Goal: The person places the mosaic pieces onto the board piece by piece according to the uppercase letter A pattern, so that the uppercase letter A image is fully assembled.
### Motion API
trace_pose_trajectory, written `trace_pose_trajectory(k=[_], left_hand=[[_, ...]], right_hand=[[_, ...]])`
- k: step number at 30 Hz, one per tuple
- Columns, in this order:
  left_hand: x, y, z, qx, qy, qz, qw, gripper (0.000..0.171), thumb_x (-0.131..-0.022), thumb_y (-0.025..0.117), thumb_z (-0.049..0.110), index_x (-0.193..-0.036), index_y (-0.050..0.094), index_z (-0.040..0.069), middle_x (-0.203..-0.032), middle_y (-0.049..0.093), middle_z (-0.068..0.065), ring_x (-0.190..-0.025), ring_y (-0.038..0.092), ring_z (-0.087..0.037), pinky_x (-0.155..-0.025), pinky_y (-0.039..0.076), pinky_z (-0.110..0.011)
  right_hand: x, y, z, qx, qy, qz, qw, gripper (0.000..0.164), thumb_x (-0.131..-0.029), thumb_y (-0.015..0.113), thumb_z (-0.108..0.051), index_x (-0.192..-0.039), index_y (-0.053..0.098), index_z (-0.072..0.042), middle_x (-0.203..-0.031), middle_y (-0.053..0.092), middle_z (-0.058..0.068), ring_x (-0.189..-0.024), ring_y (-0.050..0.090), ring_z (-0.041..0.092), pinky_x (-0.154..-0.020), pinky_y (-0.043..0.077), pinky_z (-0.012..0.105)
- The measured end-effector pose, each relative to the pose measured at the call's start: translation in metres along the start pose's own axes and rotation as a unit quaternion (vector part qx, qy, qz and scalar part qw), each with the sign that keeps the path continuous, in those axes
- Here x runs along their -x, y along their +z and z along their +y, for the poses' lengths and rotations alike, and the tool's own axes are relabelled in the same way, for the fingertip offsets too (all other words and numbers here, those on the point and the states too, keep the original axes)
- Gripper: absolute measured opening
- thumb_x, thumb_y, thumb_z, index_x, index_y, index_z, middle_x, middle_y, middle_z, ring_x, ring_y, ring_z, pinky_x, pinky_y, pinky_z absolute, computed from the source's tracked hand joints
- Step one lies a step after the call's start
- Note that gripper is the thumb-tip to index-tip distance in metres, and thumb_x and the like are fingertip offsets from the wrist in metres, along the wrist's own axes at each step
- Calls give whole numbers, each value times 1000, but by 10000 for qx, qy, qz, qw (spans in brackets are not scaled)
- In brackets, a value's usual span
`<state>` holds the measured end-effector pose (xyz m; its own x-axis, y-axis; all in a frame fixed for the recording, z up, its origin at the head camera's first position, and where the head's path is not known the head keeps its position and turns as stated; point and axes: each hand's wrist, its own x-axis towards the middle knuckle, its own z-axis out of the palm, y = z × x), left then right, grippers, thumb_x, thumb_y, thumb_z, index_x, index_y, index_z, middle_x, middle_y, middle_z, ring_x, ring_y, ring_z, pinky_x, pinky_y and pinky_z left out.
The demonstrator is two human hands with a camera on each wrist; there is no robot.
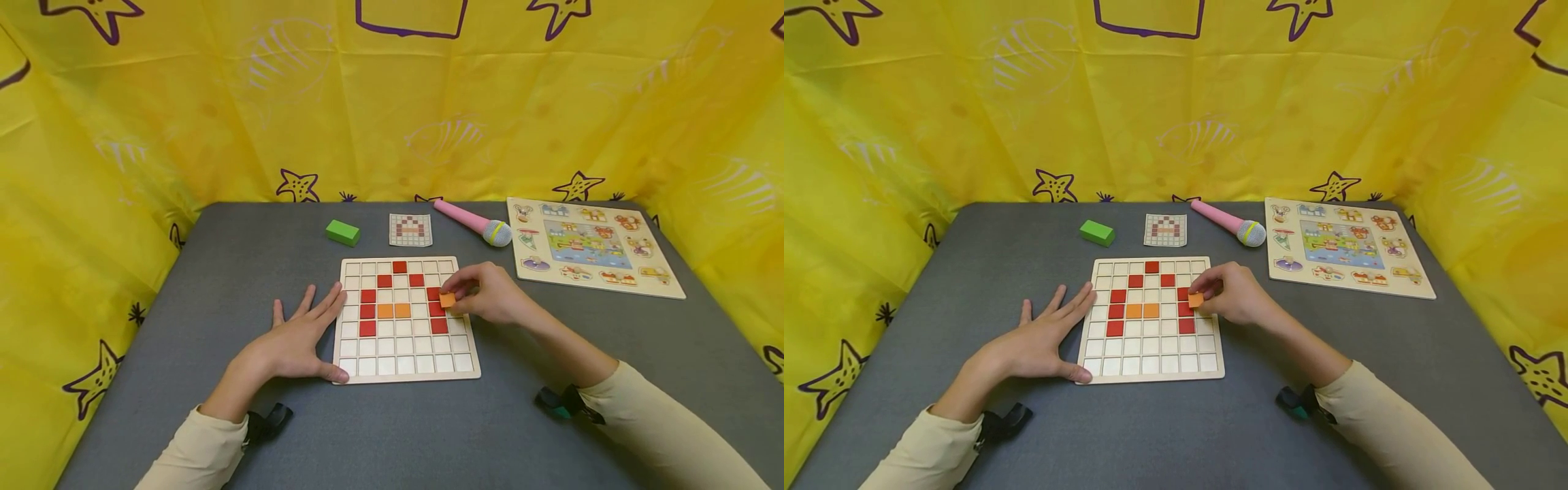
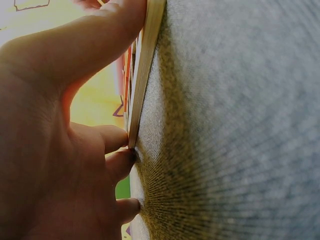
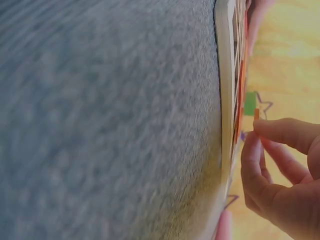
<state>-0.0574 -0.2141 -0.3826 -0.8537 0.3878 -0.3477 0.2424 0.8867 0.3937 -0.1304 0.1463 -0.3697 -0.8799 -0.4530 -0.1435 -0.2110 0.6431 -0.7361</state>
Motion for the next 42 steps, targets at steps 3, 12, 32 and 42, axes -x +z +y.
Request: trace_pose_trajectory(k=[3,12,32,42], left_hand=[[0,0,0,-10,8,6,10000,137,-68,86,71,-170,9,19,-178,-1,-1,-160,-8,-48,-107,-11,-87],[1,0,1,26,27,18,10000,137,-69,87,70,-169,10,18,-178,0,-2,-160,-7,-49,-107,-11,-87],[1,0,1,32,49,27,10000,136,-69,86,70,-169,10,18,-178,0,-2,-160,-7,-48,-107,-11,-88],[1,0,0,-30,85,85,9999,136,-69,86,71,-169,12,17,-178,0,-2,-160,-6,-49,-106,-9,-89]], right_hand=[[-2,4,-4,-4,-19,-56,10000,27,-80,88,-10,-105,82,-19,-96,76,-3,-88,65,18,-76,52,32],[-8,13,-12,-35,-202,-192,9996,25,-81,87,-7,-104,83,-15,-91,76,-2,-85,66,14,-76,51,30],[-17,27,-24,71,-81,-398,9992,23,-80,85,-3,-101,83,-11,-89,76,1,-81,65,11,-76,53,28],[-21,28,-30,250,112,-532,9982,23,-81,84,-1,-101,83,-11,-84,72,-1,-80,62,13,-72,51,27]])
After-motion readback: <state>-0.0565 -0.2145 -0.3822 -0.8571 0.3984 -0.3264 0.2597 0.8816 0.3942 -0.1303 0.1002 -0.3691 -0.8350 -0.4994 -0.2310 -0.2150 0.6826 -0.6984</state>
